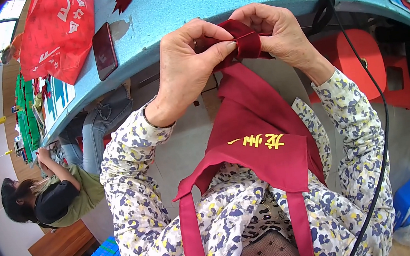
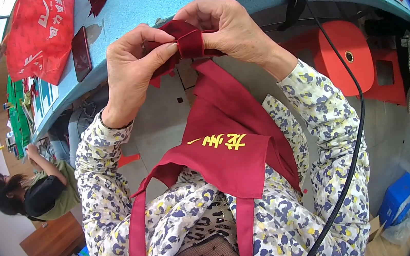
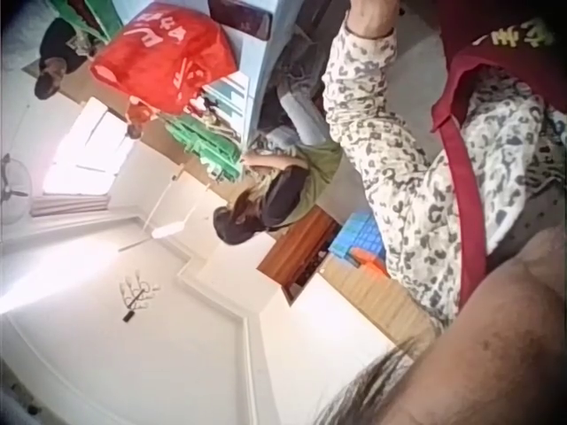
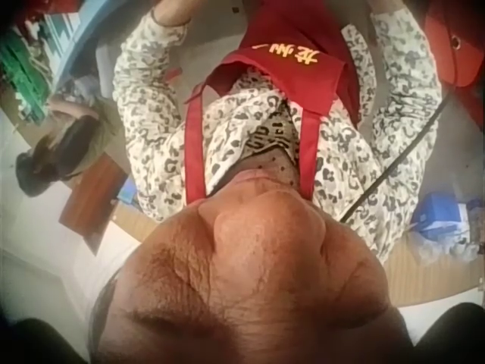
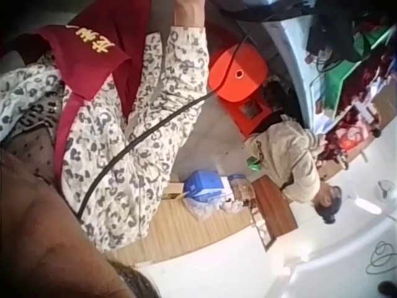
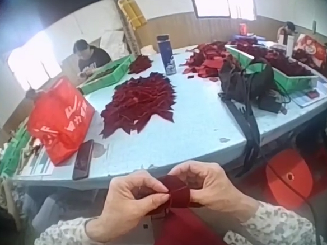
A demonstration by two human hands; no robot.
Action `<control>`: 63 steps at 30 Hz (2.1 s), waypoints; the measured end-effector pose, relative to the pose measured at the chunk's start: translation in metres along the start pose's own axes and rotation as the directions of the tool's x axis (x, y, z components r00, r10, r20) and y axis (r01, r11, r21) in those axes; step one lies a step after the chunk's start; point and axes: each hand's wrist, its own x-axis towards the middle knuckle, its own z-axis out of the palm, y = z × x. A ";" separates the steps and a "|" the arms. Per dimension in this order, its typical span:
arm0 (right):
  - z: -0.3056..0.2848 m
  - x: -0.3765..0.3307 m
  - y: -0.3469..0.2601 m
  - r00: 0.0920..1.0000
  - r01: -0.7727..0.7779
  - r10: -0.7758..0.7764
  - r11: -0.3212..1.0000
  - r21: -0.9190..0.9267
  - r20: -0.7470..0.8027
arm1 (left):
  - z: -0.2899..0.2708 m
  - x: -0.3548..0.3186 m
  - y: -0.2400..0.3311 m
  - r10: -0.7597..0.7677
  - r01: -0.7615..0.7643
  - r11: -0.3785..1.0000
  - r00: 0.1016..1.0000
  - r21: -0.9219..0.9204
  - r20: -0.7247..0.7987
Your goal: Folding small pieces of red fabric into decorative shapes at a factory workbench.
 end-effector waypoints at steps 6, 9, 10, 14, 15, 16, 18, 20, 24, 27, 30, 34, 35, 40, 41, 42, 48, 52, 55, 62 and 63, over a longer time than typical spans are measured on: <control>0.007 -0.001 0.003 1.000 -0.003 0.003 1.000 0.012 -0.002 | -0.002 -0.006 -0.009 0.016 -0.018 0.997 1.000 -0.071 -0.022; 0.012 -0.002 0.005 1.000 0.008 -0.008 1.000 0.022 -0.003 | -0.005 -0.009 -0.013 0.021 -0.022 0.999 0.999 -0.038 -0.030; 0.014 -0.002 0.005 1.000 0.014 -0.014 1.000 0.028 -0.003 | -0.006 -0.010 -0.014 0.024 -0.025 0.999 0.999 -0.021 -0.033; 0.020 -0.003 0.009 1.000 0.008 -0.008 1.000 0.026 -0.003 | -0.009 -0.014 -0.014 -0.009 0.006 0.994 1.000 -0.105 -0.027; 0.021 -0.002 0.010 1.000 0.008 -0.008 1.000 0.025 -0.002 | -0.010 -0.015 -0.014 -0.009 0.006 0.994 1.000 -0.106 -0.028; 0.022 -0.002 0.010 1.000 0.001 -0.001 1.000 0.031 -0.001 | -0.012 -0.015 -0.015 -0.023 0.020 0.993 1.000 -0.117 -0.019; 0.024 -0.001 0.010 1.000 -0.013 0.013 0.999 0.044 0.002 | -0.015 -0.016 -0.015 -0.050 0.049 0.989 0.999 -0.140 -0.001; 0.026 0.002 0.007 1.000 -0.008 0.009 0.999 0.037 -0.002 | -0.017 -0.013 -0.017 0.097 -0.099 0.995 0.994 -0.022 -0.055; 0.028 0.009 -0.002 0.999 0.033 -0.032 0.999 0.034 -0.023 | -0.020 -0.006 -0.012 0.472 -0.420 0.853 0.875 0.310 -0.112; 0.027 0.019 -0.017 0.994 0.103 -0.101 0.994 0.044 -0.043 | -0.023 0.000 0.011 0.627 -0.517 0.716 0.772 0.469 -0.106; 0.036 0.028 -0.048 0.975 0.204 -0.200 0.978 0.033 -0.092 | -0.030 -0.002 0.046 0.697 -0.537 0.608 0.714 0.585 -0.068; 0.059 0.041 -0.096 0.949 0.263 -0.275 0.960 -0.092 -0.156 | -0.056 -0.003 0.087 0.813 -0.626 0.430 0.582 0.651 0.022; 0.066 0.047 -0.107 0.947 0.278 -0.289 0.956 -0.096 -0.141 | -0.067 -0.006 0.101 0.822 -0.624 0.417 0.569 0.661 0.018; 0.097 0.066 -0.136 0.835 0.485 -0.545 0.794 -0.367 -0.076 | -0.106 -0.019 0.127 0.836 -0.707 0.369 0.536 0.603 0.117; 0.103 0.069 -0.140 0.812 0.520 -0.581 0.763 -0.384 -0.055 | -0.112 -0.022 0.128 0.849 -0.729 0.367 0.516 0.578 0.112; 0.109 0.072 -0.144 0.787 0.555 -0.616 0.729 -0.400 -0.032 | -0.118 -0.025 0.130 0.862 -0.750 0.364 0.496 0.552 0.107; 0.144 0.084 -0.141 0.760 0.594 -0.649 0.690 -0.414 0.009 | -0.156 -0.047 0.137 0.844 -0.748 0.380 0.521 0.543 0.128; 0.152 0.083 -0.132 0.787 0.578 -0.617 0.723 -0.378 0.023 | -0.162 -0.047 0.126 0.813 -0.741 0.476 0.576 0.475 0.083; 0.145 0.080 -0.123 0.802 0.562 -0.598 0.743 -0.364 0.017 | -0.155 -0.042 0.113 0.755 -0.727 0.611 0.654 0.313 0.047; 0.103 0.059 -0.096 0.902 0.422 -0.432 0.870 -0.255 0.019 | -0.115 -0.027 0.088 0.439 -0.442 0.895 0.897 0.069 0.052; 0.097 0.056 -0.091 0.904 0.415 -0.427 0.873 -0.255 0.010 | -0.108 -0.025 0.082 0.433 -0.436 0.898 0.900 0.065 0.058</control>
